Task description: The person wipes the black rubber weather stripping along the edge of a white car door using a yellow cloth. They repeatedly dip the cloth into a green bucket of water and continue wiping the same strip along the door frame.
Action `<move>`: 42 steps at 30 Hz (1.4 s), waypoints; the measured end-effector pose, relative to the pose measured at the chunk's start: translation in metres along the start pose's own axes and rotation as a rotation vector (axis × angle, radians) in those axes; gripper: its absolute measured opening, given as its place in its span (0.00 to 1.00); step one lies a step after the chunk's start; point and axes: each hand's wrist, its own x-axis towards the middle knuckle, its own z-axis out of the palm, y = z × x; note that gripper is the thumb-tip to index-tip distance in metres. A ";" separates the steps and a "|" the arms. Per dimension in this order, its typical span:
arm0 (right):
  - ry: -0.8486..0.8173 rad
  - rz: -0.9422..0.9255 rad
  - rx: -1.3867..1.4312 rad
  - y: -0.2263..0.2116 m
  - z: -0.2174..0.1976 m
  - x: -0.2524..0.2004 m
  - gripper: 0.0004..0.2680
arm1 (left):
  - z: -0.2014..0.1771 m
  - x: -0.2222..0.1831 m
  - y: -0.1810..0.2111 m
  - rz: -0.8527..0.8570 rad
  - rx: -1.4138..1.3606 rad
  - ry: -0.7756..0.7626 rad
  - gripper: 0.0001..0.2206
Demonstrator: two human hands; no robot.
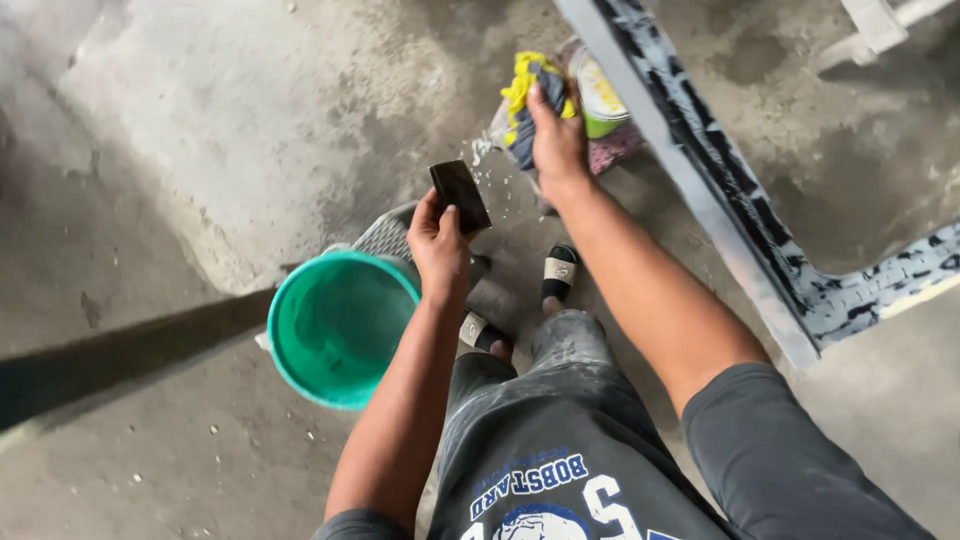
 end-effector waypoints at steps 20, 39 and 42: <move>0.217 0.124 -1.569 0.001 -0.388 -0.126 0.27 | 0.177 0.035 -0.201 -0.250 0.562 -0.437 0.13; -0.036 0.098 -1.591 0.067 -0.094 0.176 0.33 | 0.139 0.315 -0.121 -0.112 0.772 -0.400 0.14; -0.030 0.114 -1.567 0.069 -0.052 0.244 0.32 | 0.101 0.385 -0.126 -0.128 0.700 -0.391 0.17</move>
